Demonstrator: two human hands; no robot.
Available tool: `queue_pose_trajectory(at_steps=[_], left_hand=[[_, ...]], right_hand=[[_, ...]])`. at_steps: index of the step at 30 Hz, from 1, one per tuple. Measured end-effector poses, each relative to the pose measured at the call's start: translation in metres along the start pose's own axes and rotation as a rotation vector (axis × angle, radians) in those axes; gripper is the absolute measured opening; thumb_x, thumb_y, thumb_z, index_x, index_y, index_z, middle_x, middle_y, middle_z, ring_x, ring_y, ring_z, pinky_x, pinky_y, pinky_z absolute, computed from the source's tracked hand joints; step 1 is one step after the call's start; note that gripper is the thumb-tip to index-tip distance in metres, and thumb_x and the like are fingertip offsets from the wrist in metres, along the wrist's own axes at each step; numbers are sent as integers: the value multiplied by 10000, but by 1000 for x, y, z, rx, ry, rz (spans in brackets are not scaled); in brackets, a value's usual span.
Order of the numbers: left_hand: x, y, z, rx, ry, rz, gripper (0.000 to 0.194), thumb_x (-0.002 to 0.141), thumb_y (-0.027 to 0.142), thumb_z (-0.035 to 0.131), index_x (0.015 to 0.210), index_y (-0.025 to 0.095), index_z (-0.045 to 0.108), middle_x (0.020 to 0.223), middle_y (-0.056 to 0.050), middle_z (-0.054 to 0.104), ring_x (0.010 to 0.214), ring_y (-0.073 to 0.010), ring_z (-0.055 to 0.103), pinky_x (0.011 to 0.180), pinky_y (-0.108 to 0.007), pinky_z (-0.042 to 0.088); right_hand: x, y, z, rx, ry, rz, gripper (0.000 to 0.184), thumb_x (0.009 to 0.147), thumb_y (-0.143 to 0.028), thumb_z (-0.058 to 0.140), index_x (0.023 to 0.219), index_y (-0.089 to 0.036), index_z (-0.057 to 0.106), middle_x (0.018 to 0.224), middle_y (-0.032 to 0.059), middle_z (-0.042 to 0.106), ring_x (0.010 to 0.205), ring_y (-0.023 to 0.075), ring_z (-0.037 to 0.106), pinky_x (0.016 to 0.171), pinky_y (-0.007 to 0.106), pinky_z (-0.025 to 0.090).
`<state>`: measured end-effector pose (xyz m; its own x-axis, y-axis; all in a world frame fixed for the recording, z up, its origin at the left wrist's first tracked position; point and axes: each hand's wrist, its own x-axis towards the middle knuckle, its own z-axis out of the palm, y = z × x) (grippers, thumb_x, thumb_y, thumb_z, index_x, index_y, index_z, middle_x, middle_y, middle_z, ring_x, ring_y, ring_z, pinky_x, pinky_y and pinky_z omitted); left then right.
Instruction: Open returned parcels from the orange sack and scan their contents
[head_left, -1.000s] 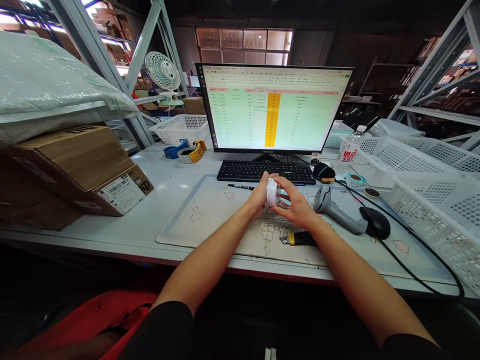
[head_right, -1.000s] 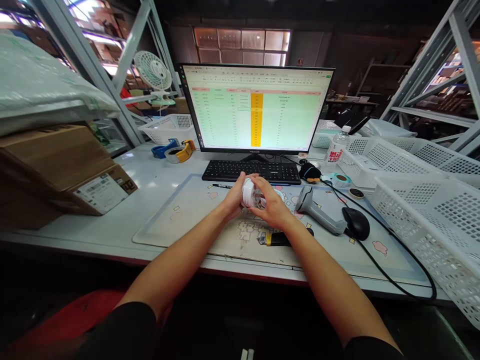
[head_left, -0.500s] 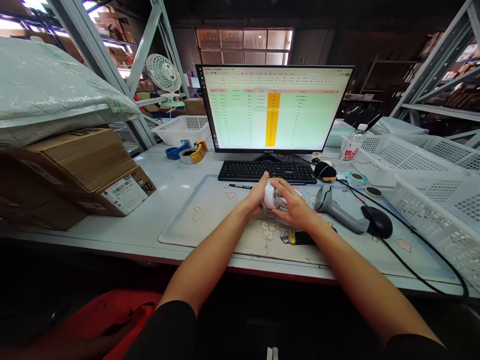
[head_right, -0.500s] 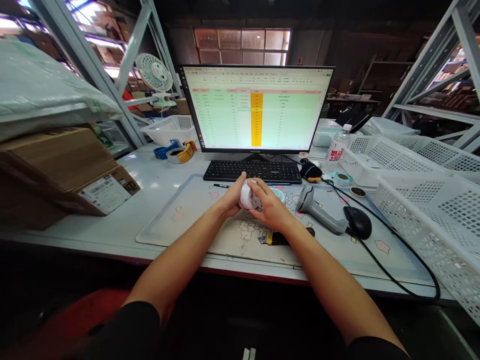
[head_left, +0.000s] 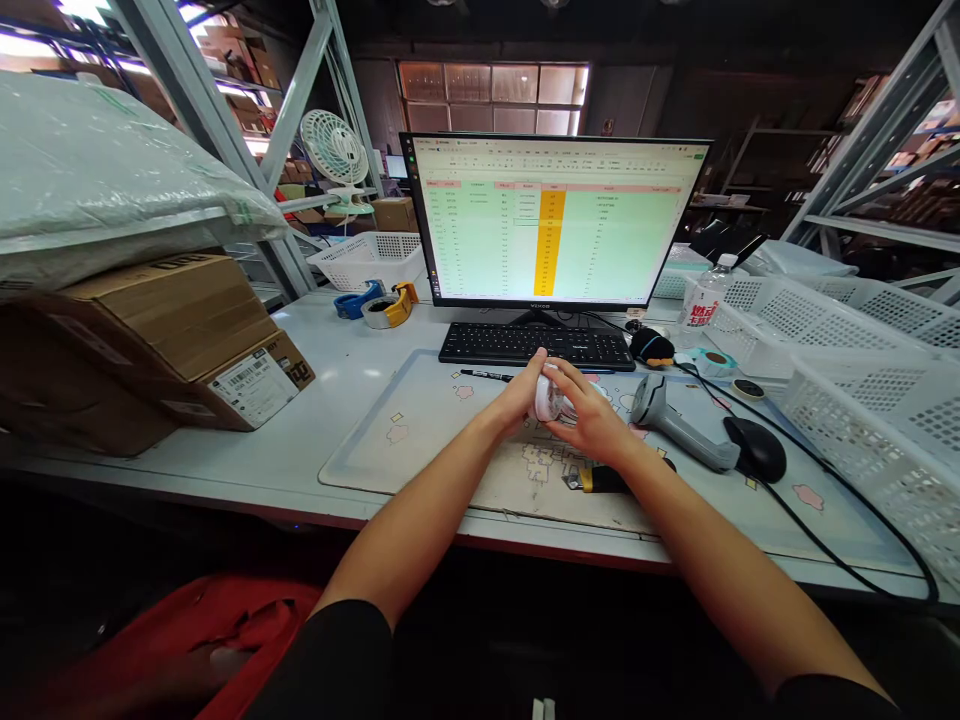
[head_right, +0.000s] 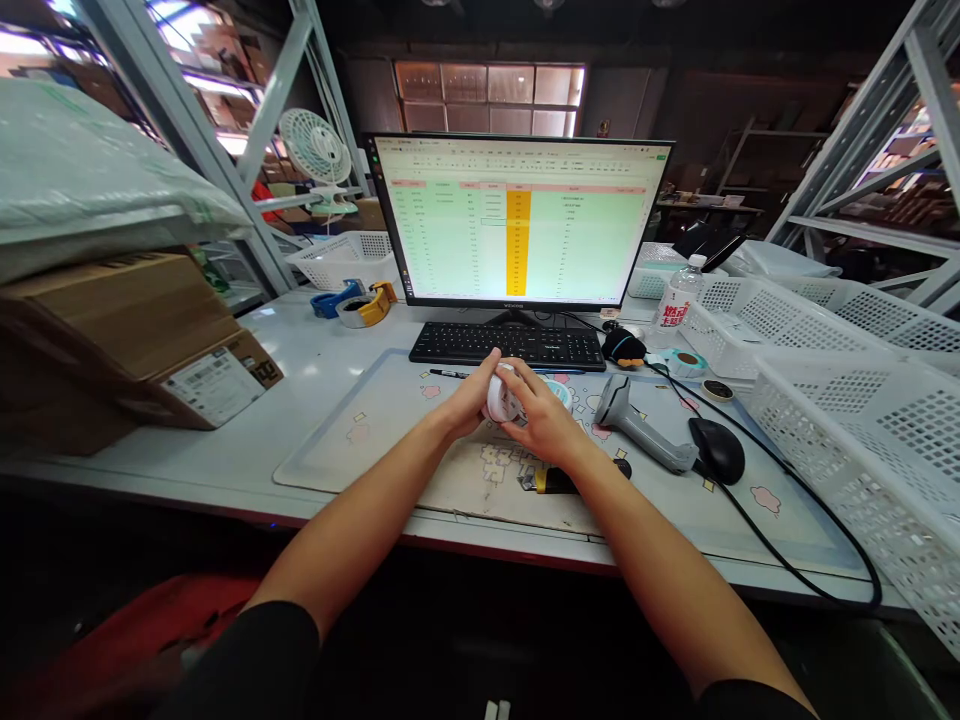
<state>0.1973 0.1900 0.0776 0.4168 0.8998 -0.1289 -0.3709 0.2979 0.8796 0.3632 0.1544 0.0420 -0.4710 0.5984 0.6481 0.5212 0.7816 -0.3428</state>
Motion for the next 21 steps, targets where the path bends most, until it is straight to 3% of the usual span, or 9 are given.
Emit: queue_pose_trajectory(at_steps=[2, 4, 6, 8, 11, 16, 21], left_hand=[[-1, -3, 3, -1, -15, 49, 558, 1030, 676, 530, 1083, 157, 727, 841, -74, 750, 750, -192, 717, 678, -269, 564], [-3, -7, 5, -18, -62, 148, 551, 1033, 668, 527, 1260, 193, 689, 1015, -94, 764, 867, -218, 739, 747, -303, 594], [-6, -11, 7, 19, -124, 282, 568, 1006, 663, 582, 1381, 239, 635, 1198, -107, 729, 987, -244, 735, 818, -341, 611], [-10, -15, 9, 104, -173, 411, 607, 968, 672, 637, 1417, 264, 617, 1306, -114, 680, 1050, -261, 719, 854, -357, 613], [-13, -16, 9, 186, -168, 500, 617, 959, 693, 622, 1387, 249, 639, 1297, -121, 672, 1039, -266, 708, 841, -347, 610], [-8, -17, 8, 127, -154, 461, 566, 996, 651, 562, 1370, 233, 640, 1121, -96, 708, 952, -255, 714, 829, -363, 615], [-8, -19, 6, 170, -136, 505, 568, 990, 647, 580, 1403, 260, 637, 1257, -101, 688, 987, -245, 707, 862, -352, 600]], right_hand=[[0, 1, 1, 53, 15, 47, 871, 910, -248, 743, 1678, -323, 338, 1717, 108, 348, 1589, 328, 344, 1289, 585, 369], [0, 1, 2, 175, 57, 164, 894, 902, -364, 792, 1678, -310, 352, 1689, 125, 397, 1528, 354, 435, 1204, 591, 485], [1, 0, 3, 365, 100, 299, 934, 894, -501, 803, 1684, -298, 347, 1628, 147, 476, 1363, 343, 597, 1036, 539, 623], [2, -3, 4, 532, 115, 385, 942, 901, -602, 769, 1685, -283, 353, 1549, 156, 552, 1174, 296, 691, 901, 471, 677], [5, -7, 6, 602, 124, 410, 926, 900, -649, 748, 1664, -263, 396, 1464, 154, 607, 1056, 259, 705, 823, 417, 684], [7, -11, 5, 540, 133, 392, 887, 890, -605, 775, 1631, -258, 432, 1492, 157, 583, 1077, 265, 696, 796, 392, 684], [6, -12, 2, 553, 112, 402, 863, 904, -599, 758, 1629, -267, 428, 1529, 153, 559, 1153, 283, 684, 849, 416, 683]])
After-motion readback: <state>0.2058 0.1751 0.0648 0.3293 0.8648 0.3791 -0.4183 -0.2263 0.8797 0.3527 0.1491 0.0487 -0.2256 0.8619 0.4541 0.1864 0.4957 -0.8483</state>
